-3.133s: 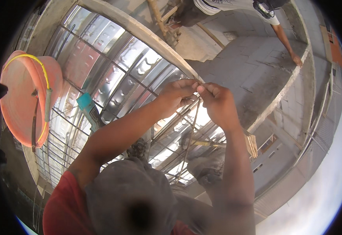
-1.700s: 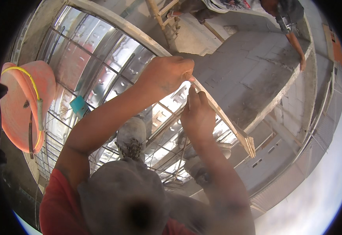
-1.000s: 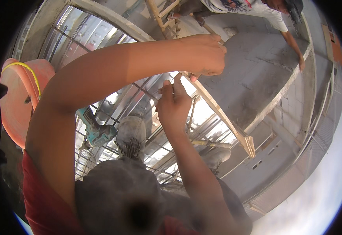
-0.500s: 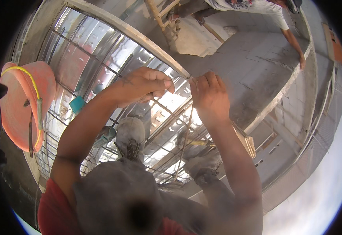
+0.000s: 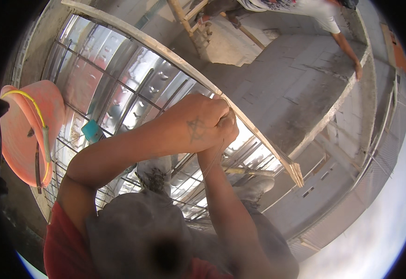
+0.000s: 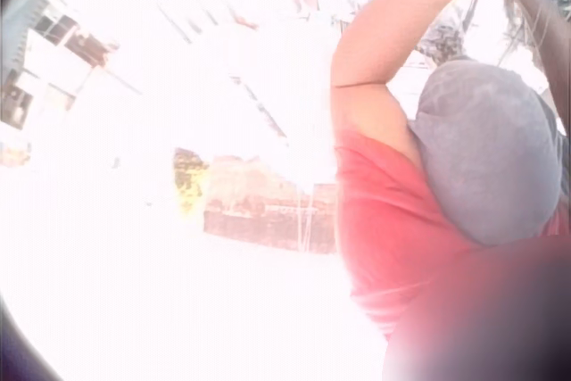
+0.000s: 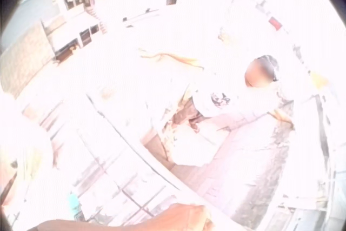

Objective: The person uses a cordless drill to fasten wooden planks to a metal roof frame, then ties metal rods together with wire. They work on a partially constructed roof with visible rebar and wooden supports.

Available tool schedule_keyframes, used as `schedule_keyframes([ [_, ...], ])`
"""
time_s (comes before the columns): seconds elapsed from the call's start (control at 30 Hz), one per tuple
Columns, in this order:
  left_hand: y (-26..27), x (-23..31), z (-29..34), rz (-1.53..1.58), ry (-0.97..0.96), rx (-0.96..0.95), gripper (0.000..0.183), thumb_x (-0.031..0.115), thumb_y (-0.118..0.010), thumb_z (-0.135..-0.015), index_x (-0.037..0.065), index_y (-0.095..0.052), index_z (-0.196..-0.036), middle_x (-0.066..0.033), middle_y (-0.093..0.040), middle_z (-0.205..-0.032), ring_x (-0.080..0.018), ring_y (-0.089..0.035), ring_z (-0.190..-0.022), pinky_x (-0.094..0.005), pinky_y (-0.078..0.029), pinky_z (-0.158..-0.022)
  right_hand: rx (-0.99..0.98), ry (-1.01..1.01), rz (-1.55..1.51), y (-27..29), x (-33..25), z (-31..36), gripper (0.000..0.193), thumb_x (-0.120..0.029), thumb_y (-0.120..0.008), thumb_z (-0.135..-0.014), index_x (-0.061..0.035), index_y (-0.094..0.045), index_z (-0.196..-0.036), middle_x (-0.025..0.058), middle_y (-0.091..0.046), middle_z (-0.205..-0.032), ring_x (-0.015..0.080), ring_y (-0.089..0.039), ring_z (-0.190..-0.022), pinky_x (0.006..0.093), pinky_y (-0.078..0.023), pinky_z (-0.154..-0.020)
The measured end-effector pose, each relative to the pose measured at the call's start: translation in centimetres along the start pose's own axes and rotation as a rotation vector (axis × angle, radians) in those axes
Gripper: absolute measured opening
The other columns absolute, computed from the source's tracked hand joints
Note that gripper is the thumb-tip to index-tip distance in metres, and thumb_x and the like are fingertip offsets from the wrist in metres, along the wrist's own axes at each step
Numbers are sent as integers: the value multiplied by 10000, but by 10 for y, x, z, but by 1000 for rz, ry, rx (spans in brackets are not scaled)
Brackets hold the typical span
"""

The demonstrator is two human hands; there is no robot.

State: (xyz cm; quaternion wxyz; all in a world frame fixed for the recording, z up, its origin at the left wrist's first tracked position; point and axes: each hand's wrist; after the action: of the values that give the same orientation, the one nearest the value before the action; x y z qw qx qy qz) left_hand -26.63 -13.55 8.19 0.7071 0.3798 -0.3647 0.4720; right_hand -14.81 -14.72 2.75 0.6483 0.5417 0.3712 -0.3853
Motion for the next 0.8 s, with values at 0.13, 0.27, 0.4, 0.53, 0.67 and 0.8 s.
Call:
schedule_keyframes([
  [0.13,-3,-1,36,288,-18,-81,570,470,-545,-948,-51,-615,-726,-160,-642,-721,-274,-670,-733,-379,-518,-690,-6,-412,-293,-4,-15,-10,319,-285,-583,-977,-8,-603,-821,53,-605,-678,101,-547,-563,246,-453,-551],
  [0.27,-4,-2,47,369,-23,-10,518,469,-600,-933,-19,-661,-773,-107,-627,-654,-182,-645,-629,-313,-500,-611,107,-511,-372,-24,-24,-6,355,-323,-533,-992,4,-618,-883,76,-629,-729,122,-574,-594,241,-469,-566],
  [0.4,2,-8,52,292,34,159,474,448,-613,-935,1,-662,-785,-74,-630,-642,-112,-595,-503,-266,-463,-483,169,-522,-819,-42,-21,-5,361,-311,-490,-995,27,-619,-989,98,-635,-786,177,-590,-621,275,-501,-600],
  [0.53,-5,-12,60,416,112,-67,594,580,-563,-913,-3,-656,-857,-90,-660,-687,-148,-653,-604,-278,-513,-578,-3,-558,-742,-19,-10,3,429,-364,-524,-987,43,-620,-1082,104,-652,-830,179,-601,-639,306,-525,-617],
  [0.67,-44,-17,52,353,17,-175,668,666,-575,-854,1,-626,-885,-125,-669,-784,-204,-669,-755,-332,-521,-690,-559,-655,84,54,-13,-8,353,-286,-625,-942,55,-670,-1021,87,-681,-832,109,-627,-684,233,-506,-591],
  [0.8,-83,-28,46,500,118,-230,699,663,-620,-815,-21,-593,-957,-143,-642,-864,-228,-645,-847,-345,-506,-743,-422,-586,483,112,-51,-36,289,-228,-592,-943,41,-691,-980,77,-680,-770,97,-620,-595,221,-474,-534],
])
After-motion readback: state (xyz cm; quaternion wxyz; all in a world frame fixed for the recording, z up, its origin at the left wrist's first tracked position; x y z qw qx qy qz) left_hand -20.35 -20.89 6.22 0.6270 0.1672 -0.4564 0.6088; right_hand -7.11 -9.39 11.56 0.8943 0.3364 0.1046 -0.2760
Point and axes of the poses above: each hand's wrist, its own z-axis away from the middle knuckle, its own y-axis out of the back of the hand, x = y × z
